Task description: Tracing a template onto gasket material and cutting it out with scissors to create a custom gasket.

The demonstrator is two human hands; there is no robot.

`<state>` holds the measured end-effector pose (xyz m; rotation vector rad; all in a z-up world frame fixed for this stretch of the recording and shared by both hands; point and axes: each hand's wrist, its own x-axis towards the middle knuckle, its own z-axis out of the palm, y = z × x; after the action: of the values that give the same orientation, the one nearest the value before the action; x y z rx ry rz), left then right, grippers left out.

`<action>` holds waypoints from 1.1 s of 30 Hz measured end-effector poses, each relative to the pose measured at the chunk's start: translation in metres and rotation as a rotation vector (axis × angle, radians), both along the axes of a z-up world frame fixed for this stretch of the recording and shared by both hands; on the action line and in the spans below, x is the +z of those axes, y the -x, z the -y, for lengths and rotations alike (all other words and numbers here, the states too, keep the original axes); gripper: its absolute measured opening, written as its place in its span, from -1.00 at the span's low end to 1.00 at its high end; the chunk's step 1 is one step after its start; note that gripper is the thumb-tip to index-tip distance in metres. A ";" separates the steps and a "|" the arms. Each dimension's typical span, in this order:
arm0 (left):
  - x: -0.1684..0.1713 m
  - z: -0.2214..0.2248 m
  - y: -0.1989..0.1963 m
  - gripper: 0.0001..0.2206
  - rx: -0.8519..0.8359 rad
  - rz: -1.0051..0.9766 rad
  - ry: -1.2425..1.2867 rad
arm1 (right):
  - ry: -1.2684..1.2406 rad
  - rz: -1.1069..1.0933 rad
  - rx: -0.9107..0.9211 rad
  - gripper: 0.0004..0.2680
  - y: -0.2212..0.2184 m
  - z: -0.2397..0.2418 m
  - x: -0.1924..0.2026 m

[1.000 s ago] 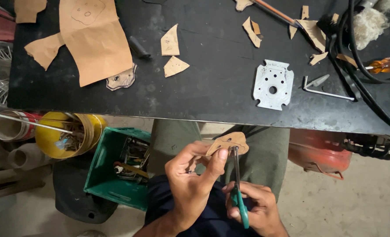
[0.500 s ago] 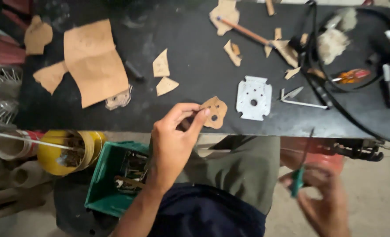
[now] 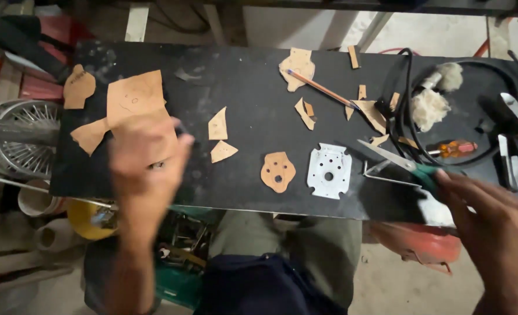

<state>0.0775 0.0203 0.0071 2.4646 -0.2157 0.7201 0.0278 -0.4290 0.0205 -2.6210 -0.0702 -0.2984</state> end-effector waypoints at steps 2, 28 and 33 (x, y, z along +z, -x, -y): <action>-0.004 -0.037 -0.019 -0.79 0.019 0.058 -0.136 | 0.574 -0.052 0.078 -0.75 -0.026 0.010 -0.003; 0.027 -0.147 0.036 -0.70 0.147 0.363 0.569 | 0.521 0.165 0.228 -0.67 -0.049 -0.035 -0.040; -0.006 -0.097 0.035 -0.48 -0.146 0.229 0.841 | 0.155 -0.078 0.587 -0.62 -0.064 -0.155 0.012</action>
<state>0.0423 0.1176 0.0014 1.5570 -0.1358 0.8167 0.0917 -0.2740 0.0326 -2.6137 -0.8436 0.0174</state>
